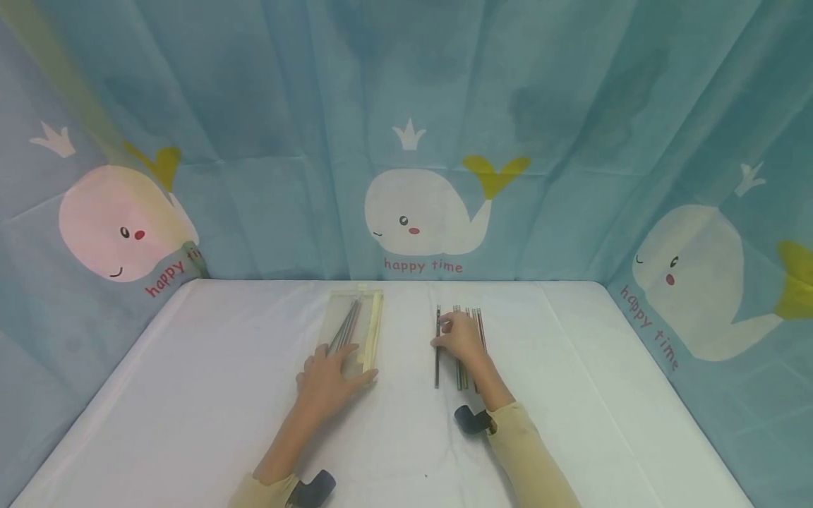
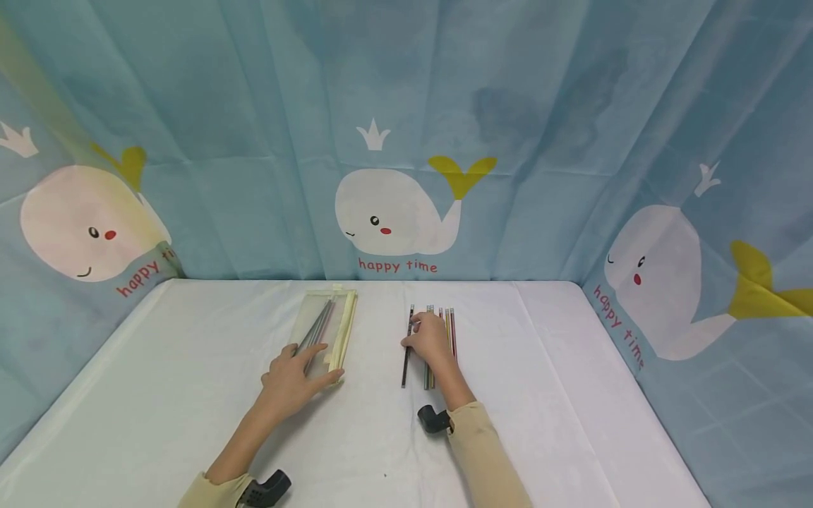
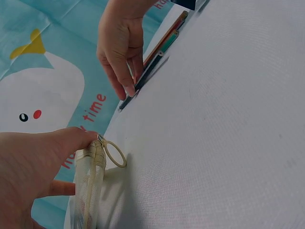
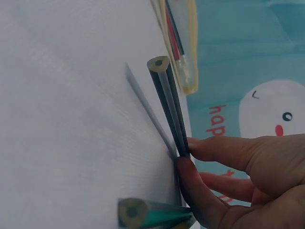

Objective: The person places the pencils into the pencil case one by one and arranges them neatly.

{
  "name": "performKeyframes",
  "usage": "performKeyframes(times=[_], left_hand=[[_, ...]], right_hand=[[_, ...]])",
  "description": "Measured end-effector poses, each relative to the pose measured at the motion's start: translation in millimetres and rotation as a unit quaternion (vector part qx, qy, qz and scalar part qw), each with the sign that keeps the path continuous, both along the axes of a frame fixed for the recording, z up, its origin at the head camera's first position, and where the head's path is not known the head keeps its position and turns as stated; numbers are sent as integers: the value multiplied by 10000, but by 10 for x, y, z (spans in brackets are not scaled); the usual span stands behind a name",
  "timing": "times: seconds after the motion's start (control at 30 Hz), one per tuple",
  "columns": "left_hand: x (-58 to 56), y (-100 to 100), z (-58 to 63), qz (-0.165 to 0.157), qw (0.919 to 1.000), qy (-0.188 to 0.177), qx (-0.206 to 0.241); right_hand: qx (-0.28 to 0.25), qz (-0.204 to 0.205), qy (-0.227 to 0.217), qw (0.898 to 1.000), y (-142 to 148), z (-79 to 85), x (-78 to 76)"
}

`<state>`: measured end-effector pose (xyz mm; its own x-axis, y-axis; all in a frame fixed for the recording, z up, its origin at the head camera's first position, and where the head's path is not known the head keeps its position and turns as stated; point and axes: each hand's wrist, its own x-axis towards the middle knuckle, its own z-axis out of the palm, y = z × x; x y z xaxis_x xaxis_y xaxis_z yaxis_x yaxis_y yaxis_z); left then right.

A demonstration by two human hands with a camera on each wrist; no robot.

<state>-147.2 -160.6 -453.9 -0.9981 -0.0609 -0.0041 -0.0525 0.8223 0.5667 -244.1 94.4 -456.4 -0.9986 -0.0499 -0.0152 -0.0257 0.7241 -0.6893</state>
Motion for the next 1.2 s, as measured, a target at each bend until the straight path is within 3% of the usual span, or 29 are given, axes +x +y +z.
performKeyframes(times=[0.67, 1.2], left_hand=[[-9, 7, 9, -19, 10000, -30, -39], [-22, -7, -26, 24, 9999, -118, 38]], right_hand=[[-907, -39, -468, 9948, 97, 29, -32], [-1711, 47, -699, 9828, 44, 72, -8]])
